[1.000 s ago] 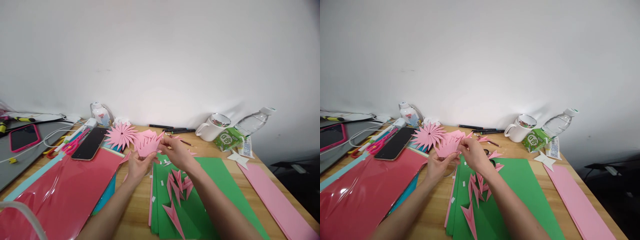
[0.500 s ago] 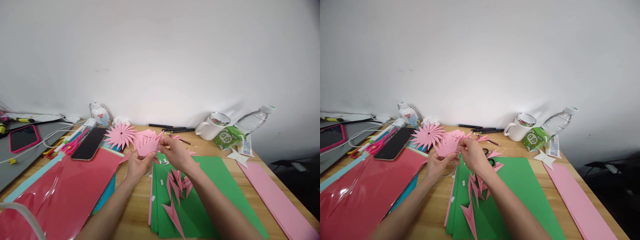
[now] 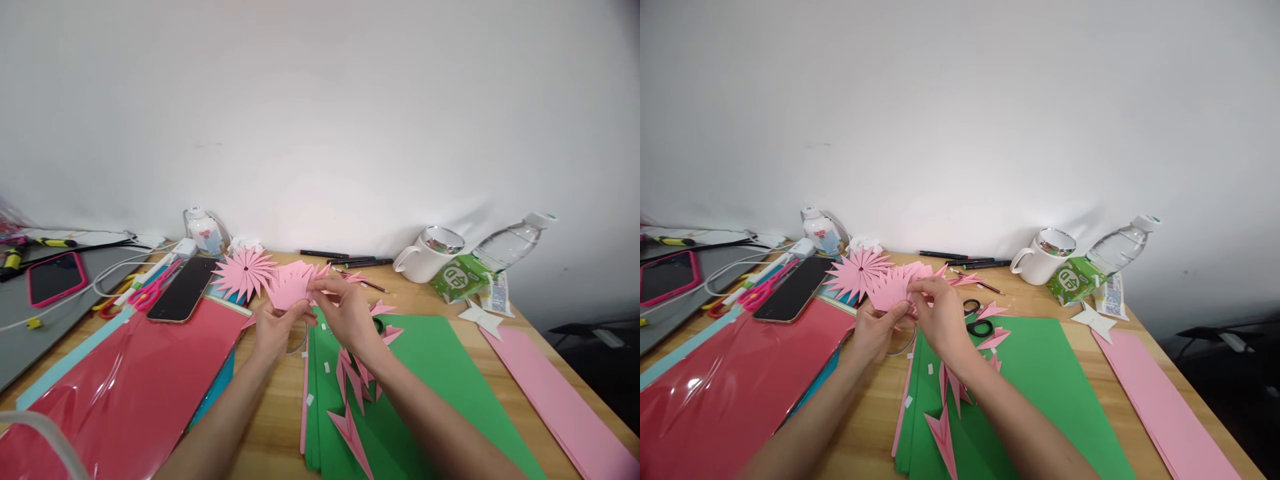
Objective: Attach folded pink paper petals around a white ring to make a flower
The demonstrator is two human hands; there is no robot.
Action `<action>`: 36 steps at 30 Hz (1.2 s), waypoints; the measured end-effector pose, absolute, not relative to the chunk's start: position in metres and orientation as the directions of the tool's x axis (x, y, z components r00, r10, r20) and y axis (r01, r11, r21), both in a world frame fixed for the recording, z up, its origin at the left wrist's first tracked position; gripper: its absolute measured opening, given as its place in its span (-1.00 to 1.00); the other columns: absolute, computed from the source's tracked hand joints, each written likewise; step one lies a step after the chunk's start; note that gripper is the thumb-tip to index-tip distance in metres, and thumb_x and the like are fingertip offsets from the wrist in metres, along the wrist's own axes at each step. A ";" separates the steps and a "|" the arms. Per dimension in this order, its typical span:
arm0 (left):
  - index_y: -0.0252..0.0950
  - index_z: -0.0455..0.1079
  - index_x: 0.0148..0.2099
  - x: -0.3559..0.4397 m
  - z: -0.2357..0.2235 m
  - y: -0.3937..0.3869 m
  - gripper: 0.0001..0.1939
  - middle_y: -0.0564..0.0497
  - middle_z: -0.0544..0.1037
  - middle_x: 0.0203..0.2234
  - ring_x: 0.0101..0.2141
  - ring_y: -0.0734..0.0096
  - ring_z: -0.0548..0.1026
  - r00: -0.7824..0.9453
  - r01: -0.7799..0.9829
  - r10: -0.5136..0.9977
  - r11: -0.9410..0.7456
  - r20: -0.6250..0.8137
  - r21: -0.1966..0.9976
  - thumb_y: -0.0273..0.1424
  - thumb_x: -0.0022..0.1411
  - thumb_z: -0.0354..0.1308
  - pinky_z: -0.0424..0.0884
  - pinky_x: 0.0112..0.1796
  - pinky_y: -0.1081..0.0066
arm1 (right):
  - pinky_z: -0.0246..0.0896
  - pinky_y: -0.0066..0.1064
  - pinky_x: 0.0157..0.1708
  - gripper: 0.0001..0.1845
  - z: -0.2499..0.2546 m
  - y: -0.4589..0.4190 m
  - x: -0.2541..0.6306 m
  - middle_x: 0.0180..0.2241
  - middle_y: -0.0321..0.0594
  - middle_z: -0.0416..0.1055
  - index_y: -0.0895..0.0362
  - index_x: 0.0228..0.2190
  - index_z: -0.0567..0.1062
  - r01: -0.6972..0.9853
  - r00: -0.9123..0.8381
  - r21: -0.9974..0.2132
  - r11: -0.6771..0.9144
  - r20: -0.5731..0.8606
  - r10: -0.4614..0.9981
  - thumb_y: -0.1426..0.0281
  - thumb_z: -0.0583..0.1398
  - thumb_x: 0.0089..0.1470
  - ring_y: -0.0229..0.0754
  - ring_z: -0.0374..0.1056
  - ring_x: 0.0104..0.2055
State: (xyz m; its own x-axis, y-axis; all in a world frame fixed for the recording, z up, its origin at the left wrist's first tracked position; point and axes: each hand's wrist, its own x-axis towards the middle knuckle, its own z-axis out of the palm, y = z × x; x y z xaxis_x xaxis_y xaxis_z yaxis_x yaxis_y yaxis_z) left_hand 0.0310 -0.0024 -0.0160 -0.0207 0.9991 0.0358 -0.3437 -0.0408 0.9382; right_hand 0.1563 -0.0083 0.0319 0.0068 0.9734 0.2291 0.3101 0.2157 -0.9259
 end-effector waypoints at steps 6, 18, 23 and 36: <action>-0.38 0.47 -0.39 0.028 -0.009 0.000 -0.69 0.04 0.55 -0.67 -0.70 0.46 0.46 -0.046 -0.387 0.999 -0.024 0.006 0.922 -0.29 -0.18 0.40 0.34 -0.64 0.53 | 0.30 -0.24 -0.15 -0.76 0.019 -0.010 0.146 -0.26 -0.12 0.48 0.07 -0.36 0.61 0.313 0.028 -0.874 0.372 0.400 0.916 0.48 0.14 0.02 -0.10 0.40 -0.17; -0.38 0.44 -0.48 0.024 0.002 -0.002 -0.68 0.07 0.46 -0.78 -0.73 0.47 0.41 -0.004 -0.455 0.999 0.041 -0.047 0.889 -0.26 -0.21 0.41 0.32 -0.65 0.51 | 0.30 -0.31 -0.33 -0.53 -0.001 -0.005 0.147 -0.21 -0.04 0.44 0.08 0.01 0.44 0.705 -0.208 -0.420 0.571 0.647 0.733 0.56 0.00 0.10 -0.10 0.34 -0.22; -0.38 0.45 -0.45 0.025 0.002 -0.003 -0.68 0.07 0.46 -0.77 -0.73 0.49 0.41 0.004 -0.447 0.999 0.049 -0.053 0.893 -0.26 -0.19 0.40 0.32 -0.64 0.52 | 0.33 -0.30 -0.23 -0.59 0.011 -0.006 0.148 -0.23 -0.12 0.44 0.07 0.00 0.38 0.466 -0.122 -0.689 0.555 0.571 0.812 0.51 0.02 0.12 -0.16 0.37 -0.20; -0.37 0.47 -0.43 0.026 -0.005 -0.005 -0.78 0.05 0.51 -0.71 -0.66 0.38 0.49 0.094 -0.345 0.992 -0.043 0.080 0.938 -0.32 -0.09 0.35 0.44 -0.56 0.44 | 0.24 -0.53 -0.52 -0.86 0.030 -0.005 0.153 -0.51 -0.39 0.27 0.11 -0.46 0.27 0.022 0.026 -0.959 0.281 0.282 0.959 0.45 0.19 -0.09 -0.36 0.25 -0.50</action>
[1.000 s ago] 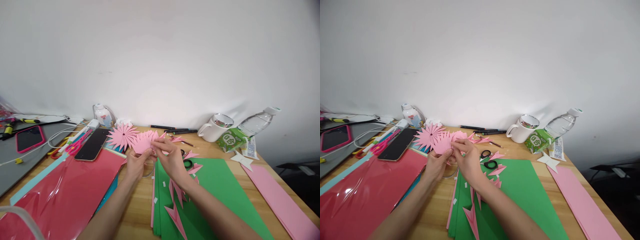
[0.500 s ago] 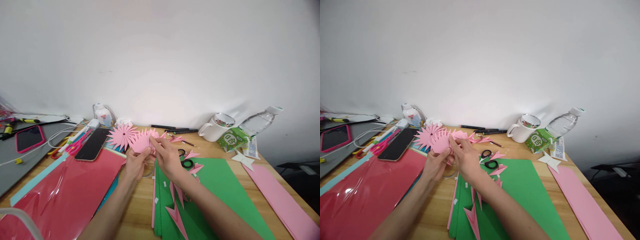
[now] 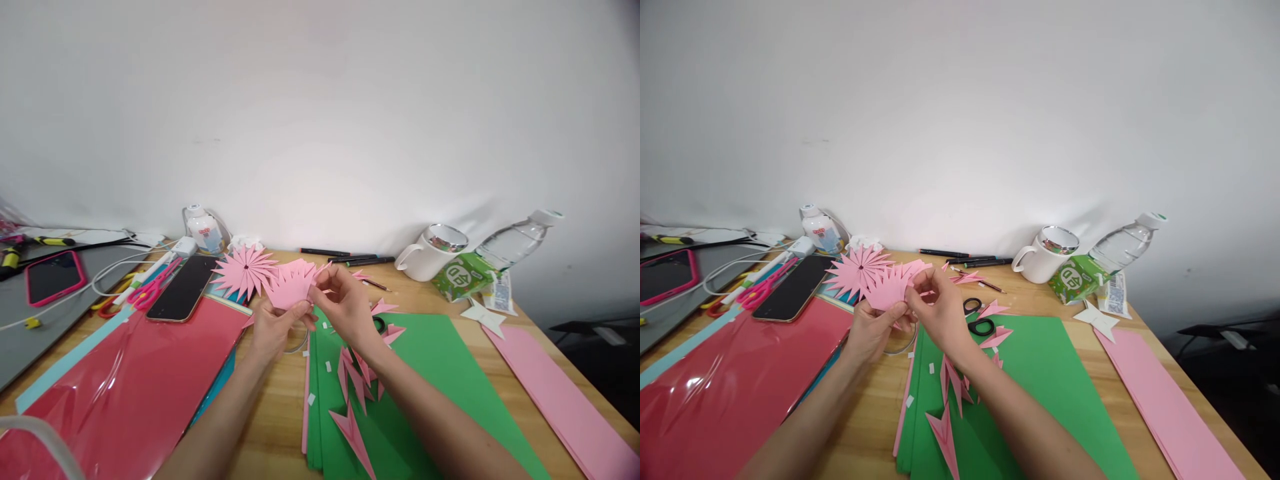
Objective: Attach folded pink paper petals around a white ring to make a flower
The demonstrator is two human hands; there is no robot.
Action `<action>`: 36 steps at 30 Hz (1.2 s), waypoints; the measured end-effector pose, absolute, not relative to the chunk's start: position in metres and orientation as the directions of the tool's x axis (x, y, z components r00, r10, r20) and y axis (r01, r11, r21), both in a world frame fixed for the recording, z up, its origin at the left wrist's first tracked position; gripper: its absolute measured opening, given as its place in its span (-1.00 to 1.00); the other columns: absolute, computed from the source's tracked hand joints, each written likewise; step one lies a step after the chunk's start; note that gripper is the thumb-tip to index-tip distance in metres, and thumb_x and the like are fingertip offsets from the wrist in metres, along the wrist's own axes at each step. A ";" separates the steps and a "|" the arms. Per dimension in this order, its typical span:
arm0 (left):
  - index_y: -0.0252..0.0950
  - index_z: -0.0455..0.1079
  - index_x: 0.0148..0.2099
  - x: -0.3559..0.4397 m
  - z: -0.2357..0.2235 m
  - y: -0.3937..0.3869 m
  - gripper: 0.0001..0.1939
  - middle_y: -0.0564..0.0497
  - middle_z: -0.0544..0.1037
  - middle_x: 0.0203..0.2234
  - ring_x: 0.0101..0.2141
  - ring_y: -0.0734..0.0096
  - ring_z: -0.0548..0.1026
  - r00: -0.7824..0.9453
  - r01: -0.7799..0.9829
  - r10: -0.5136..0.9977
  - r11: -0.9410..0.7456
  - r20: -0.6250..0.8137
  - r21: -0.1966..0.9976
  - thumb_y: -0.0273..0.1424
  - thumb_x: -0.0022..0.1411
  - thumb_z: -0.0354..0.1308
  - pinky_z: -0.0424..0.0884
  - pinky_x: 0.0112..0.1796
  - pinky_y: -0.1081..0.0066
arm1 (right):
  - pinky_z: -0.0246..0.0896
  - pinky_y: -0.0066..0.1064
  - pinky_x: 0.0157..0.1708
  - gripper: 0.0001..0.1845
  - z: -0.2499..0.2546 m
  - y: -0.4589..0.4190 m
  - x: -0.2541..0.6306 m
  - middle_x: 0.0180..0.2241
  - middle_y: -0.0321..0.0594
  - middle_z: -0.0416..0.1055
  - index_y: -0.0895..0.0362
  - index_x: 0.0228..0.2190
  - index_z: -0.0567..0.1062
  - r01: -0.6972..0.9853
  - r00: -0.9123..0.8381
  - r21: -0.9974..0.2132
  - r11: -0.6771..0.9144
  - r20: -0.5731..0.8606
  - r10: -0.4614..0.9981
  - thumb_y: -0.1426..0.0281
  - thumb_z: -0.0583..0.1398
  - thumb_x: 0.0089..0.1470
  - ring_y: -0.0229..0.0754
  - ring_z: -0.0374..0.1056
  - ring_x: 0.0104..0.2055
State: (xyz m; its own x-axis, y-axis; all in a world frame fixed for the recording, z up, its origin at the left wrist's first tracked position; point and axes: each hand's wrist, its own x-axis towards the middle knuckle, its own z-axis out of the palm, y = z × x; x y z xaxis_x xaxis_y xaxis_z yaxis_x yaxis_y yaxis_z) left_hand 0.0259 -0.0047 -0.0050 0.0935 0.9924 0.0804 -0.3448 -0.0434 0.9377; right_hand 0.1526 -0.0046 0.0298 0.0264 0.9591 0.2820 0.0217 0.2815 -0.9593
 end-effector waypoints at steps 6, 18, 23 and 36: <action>-0.36 0.44 -0.51 0.028 -0.003 -0.005 -0.77 0.01 0.52 -0.70 -0.66 0.41 0.48 0.080 -0.323 0.994 -0.041 0.070 0.945 -0.30 -0.10 0.35 0.41 -0.57 0.47 | 0.27 -0.48 -0.46 -0.89 0.027 -0.003 0.154 -0.51 -0.36 0.31 0.12 -0.47 0.33 0.009 0.026 -0.958 0.287 0.288 0.957 0.43 0.21 -0.09 -0.34 0.29 -0.49; -0.36 0.47 -0.37 0.026 -0.011 -0.001 -0.76 0.02 0.54 -0.68 -0.67 0.40 0.50 -0.044 -0.267 0.994 -0.113 0.105 0.957 -0.30 -0.07 0.33 0.32 -0.68 0.55 | 0.38 -0.39 -0.33 -0.91 0.023 -0.010 0.146 -0.34 -0.18 0.42 0.10 -0.51 0.56 0.142 0.116 -0.910 0.389 0.406 0.907 0.48 0.23 -0.07 -0.20 0.38 -0.28; -0.36 0.46 -0.35 0.028 -0.016 0.000 -0.75 -0.02 0.60 -0.58 -0.65 0.37 0.52 -0.099 -0.263 0.989 -0.132 0.109 0.956 -0.32 -0.08 0.34 0.37 -0.66 0.53 | 0.39 -0.40 -0.35 -0.88 0.019 -0.013 0.139 -0.32 -0.18 0.44 0.07 -0.47 0.59 0.058 0.200 -0.922 0.383 0.386 0.900 0.49 0.25 -0.08 -0.22 0.40 -0.30; -0.38 0.44 -0.34 0.027 -0.017 0.000 -0.72 0.00 0.58 -0.63 -0.68 0.38 0.50 -0.085 -0.271 0.992 -0.118 0.098 0.955 -0.32 -0.09 0.35 0.30 -0.72 0.56 | 0.42 -0.40 -0.34 -0.90 0.016 -0.011 0.141 -0.33 -0.19 0.43 0.09 -0.46 0.57 0.065 0.179 -0.930 0.363 0.369 0.912 0.47 0.23 -0.07 -0.20 0.39 -0.26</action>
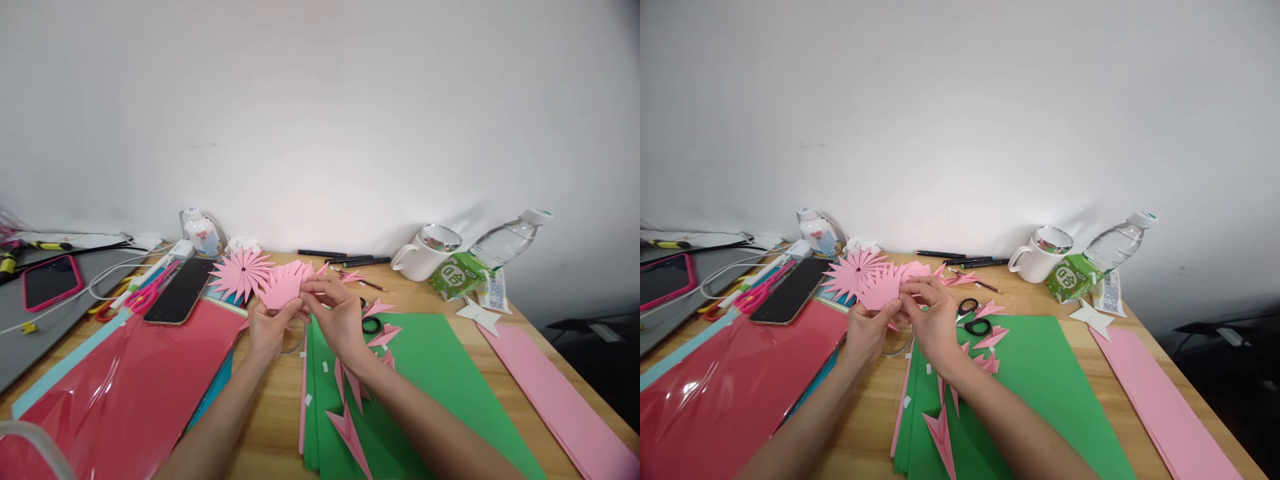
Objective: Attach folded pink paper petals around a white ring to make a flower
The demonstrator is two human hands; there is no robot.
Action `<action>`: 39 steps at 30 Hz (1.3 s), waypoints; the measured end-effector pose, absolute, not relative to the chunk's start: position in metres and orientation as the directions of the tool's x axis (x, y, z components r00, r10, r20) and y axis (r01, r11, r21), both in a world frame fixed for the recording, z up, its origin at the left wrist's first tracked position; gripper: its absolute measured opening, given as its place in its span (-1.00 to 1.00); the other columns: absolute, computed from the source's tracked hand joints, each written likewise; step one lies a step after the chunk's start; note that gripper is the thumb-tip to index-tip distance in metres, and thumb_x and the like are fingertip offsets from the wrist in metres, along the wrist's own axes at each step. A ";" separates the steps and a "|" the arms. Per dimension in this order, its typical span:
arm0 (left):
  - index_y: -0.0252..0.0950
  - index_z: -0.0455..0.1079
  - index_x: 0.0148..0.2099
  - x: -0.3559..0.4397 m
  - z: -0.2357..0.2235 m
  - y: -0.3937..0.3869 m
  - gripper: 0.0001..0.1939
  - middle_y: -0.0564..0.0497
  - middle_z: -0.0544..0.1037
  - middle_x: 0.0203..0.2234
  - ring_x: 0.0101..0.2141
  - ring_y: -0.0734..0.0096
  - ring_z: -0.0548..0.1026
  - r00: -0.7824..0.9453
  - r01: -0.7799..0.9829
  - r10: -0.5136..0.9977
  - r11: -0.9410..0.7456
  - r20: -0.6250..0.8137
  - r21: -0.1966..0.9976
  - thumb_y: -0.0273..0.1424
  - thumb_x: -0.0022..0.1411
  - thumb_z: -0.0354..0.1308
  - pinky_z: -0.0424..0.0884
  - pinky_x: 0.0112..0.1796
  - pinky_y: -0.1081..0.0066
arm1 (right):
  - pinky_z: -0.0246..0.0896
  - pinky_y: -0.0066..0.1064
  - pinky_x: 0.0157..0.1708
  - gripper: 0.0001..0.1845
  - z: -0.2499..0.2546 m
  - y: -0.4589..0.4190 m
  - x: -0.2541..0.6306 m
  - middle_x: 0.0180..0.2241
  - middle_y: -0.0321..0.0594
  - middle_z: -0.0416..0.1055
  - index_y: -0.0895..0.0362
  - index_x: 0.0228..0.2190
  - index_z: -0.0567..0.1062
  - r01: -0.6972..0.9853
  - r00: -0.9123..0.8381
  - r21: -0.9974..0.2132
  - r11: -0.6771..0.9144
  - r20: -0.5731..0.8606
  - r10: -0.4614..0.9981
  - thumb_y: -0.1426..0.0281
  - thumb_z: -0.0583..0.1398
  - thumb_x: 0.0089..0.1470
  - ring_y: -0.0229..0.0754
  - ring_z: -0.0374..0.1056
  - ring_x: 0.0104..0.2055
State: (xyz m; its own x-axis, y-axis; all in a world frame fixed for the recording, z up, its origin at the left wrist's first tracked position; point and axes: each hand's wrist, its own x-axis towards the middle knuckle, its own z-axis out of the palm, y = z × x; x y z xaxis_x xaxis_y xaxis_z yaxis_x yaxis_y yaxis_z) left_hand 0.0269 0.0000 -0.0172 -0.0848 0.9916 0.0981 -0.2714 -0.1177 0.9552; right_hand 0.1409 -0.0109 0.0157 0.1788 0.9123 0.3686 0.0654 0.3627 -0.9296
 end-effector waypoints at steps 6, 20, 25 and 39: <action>-0.37 0.45 -0.39 0.029 -0.009 0.000 -0.70 0.05 0.53 -0.71 -0.72 0.45 0.45 -0.033 -0.331 0.997 -0.079 0.073 0.940 -0.30 -0.16 0.39 0.33 -0.68 0.56 | 0.41 -0.40 -0.34 -0.91 0.025 -0.007 0.152 -0.32 -0.19 0.36 0.13 -0.49 0.49 0.210 0.022 -0.908 0.362 0.374 0.927 0.52 0.18 -0.06 -0.24 0.36 -0.31; -0.37 0.47 -0.51 0.026 -0.005 -0.002 -0.72 0.10 0.44 -0.77 -0.77 0.62 0.32 0.219 -0.506 0.975 0.093 0.023 0.857 -0.29 -0.19 0.44 0.32 -0.65 0.58 | 0.35 -0.43 -0.41 -0.70 0.041 -0.014 0.150 -0.44 -0.34 0.34 0.11 -0.28 0.26 0.098 0.074 -0.965 0.244 0.251 0.965 0.47 0.18 -0.13 -0.29 0.36 -0.44; -0.38 0.46 -0.50 0.025 -0.004 -0.003 -0.71 0.06 0.49 -0.71 -0.75 0.57 0.36 0.212 -0.471 0.977 0.078 0.026 0.879 -0.28 -0.20 0.44 0.28 -0.69 0.57 | 0.25 -0.48 -0.50 -0.90 0.040 -0.012 0.152 -0.56 -0.38 0.27 0.11 -0.51 0.27 0.143 0.015 -0.956 0.254 0.259 0.966 0.46 0.15 -0.09 -0.34 0.27 -0.53; -0.37 0.42 -0.53 0.030 0.001 -0.003 -0.66 0.10 0.40 -0.81 -0.77 0.58 0.30 0.149 -0.464 0.988 0.049 0.024 0.884 -0.25 -0.24 0.45 0.24 -0.68 0.56 | 0.23 -0.48 -0.53 -0.85 0.040 -0.011 0.153 -0.54 -0.39 0.27 0.12 -0.51 0.29 -0.033 -0.043 -0.993 0.112 0.113 0.993 0.47 0.20 -0.21 -0.33 0.28 -0.53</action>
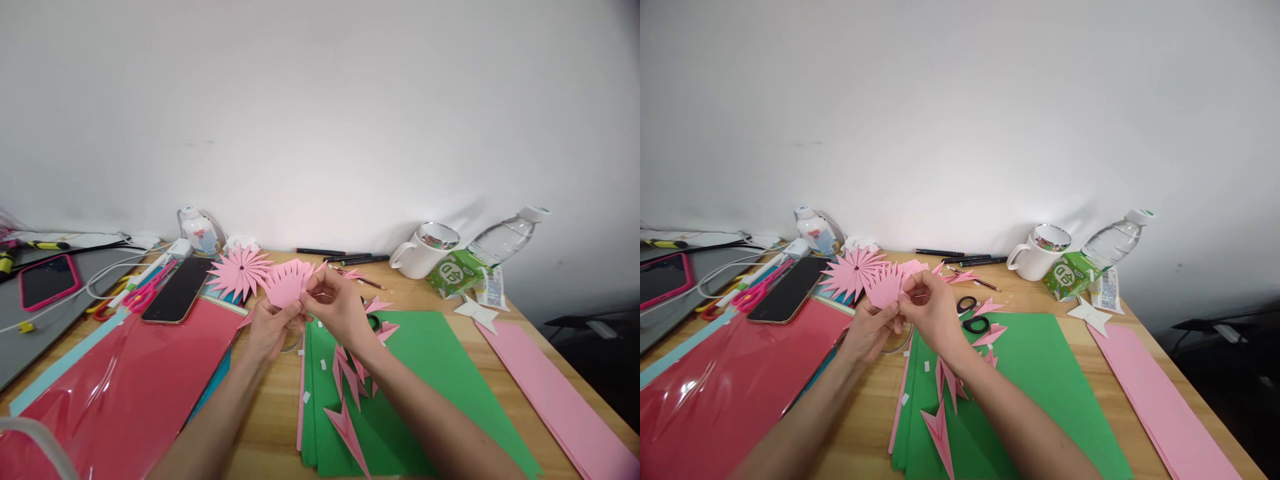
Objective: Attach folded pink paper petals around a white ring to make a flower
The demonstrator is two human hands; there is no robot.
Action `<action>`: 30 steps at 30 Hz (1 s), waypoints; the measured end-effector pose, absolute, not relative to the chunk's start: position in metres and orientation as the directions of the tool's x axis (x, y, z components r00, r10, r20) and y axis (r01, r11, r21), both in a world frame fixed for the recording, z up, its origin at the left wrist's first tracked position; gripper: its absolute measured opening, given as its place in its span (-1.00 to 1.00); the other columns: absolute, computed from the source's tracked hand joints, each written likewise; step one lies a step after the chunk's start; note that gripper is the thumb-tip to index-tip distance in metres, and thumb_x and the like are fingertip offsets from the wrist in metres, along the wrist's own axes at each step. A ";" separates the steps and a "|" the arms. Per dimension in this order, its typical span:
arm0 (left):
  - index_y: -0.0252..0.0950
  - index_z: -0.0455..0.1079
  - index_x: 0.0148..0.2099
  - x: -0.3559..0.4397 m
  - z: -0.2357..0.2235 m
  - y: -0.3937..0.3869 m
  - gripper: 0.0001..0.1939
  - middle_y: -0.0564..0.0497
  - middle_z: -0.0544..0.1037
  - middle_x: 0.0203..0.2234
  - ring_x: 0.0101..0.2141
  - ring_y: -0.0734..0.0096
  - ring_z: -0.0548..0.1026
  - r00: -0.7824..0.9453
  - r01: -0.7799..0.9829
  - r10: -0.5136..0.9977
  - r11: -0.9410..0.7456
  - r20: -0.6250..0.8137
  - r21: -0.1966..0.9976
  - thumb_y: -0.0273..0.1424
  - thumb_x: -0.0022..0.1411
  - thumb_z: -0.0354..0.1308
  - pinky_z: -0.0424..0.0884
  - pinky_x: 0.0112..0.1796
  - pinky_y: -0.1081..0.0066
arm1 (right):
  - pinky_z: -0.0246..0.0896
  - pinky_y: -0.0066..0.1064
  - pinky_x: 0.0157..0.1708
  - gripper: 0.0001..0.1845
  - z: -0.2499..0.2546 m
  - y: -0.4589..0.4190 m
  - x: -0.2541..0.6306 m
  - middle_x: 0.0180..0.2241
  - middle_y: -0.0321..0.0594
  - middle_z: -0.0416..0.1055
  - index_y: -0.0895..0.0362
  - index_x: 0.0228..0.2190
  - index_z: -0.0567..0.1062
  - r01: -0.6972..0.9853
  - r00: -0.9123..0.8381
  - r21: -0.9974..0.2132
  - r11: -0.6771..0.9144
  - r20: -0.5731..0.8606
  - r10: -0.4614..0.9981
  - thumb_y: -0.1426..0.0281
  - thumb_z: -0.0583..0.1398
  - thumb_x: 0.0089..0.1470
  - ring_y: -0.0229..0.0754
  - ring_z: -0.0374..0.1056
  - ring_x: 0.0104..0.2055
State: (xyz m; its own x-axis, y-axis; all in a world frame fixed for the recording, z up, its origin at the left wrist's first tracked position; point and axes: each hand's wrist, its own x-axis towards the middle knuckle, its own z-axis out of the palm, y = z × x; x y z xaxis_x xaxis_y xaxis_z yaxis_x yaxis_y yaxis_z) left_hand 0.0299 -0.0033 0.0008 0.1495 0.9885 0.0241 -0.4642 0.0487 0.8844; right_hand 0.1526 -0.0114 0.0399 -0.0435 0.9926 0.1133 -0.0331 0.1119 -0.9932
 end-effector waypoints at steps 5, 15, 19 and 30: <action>-0.37 0.43 -0.52 0.030 -0.001 -0.003 -0.67 0.08 0.42 -0.81 -0.76 0.55 0.32 0.155 -0.440 0.986 0.018 0.057 0.898 -0.24 -0.21 0.43 0.24 -0.68 0.55 | 0.16 -0.52 -0.60 -0.82 0.037 -0.009 0.152 -0.62 -0.47 0.24 0.11 -0.55 0.25 -0.089 -0.057 -0.994 0.057 0.062 0.996 0.51 0.19 -0.26 -0.37 0.24 -0.61; -0.37 0.43 -0.52 0.028 0.000 -0.003 -0.69 0.11 0.39 -0.82 -0.77 0.59 0.30 0.165 -0.453 0.985 0.028 0.053 0.891 -0.26 -0.19 0.43 0.29 -0.64 0.54 | 0.23 -0.47 -0.56 -0.86 0.035 -0.011 0.150 -0.61 -0.40 0.30 0.11 -0.56 0.29 -0.025 -0.022 -0.993 0.118 0.119 0.993 0.45 0.20 -0.19 -0.33 0.27 -0.60; -0.38 0.46 -0.49 0.027 0.000 -0.004 -0.69 0.05 0.50 -0.72 -0.77 0.60 0.33 0.189 -0.469 0.981 0.059 0.035 0.881 -0.28 -0.21 0.44 0.26 -0.67 0.56 | 0.20 -0.50 -0.61 -0.87 0.036 -0.009 0.150 -0.64 -0.43 0.27 0.10 -0.57 0.26 -0.049 -0.004 -0.989 0.137 0.138 0.990 0.44 0.18 -0.16 -0.35 0.23 -0.63; -0.39 0.46 -0.52 0.027 0.001 -0.005 -0.69 0.05 0.51 -0.69 -0.76 0.61 0.34 0.219 -0.463 0.976 0.108 -0.004 0.880 -0.27 -0.21 0.44 0.27 -0.67 0.55 | 0.20 -0.49 -0.53 -0.85 0.038 -0.009 0.151 -0.58 -0.40 0.24 0.10 -0.56 0.23 0.097 0.084 -0.971 0.221 0.229 0.970 0.49 0.16 -0.16 -0.34 0.23 -0.55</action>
State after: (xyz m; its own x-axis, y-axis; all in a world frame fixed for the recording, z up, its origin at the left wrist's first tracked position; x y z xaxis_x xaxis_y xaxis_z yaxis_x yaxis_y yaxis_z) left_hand 0.0268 -0.0053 0.0013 0.2194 0.9756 -0.0040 -0.4631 0.1078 0.8797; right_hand 0.1511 -0.0087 0.0383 0.0837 0.9699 0.2288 0.0972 0.2205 -0.9705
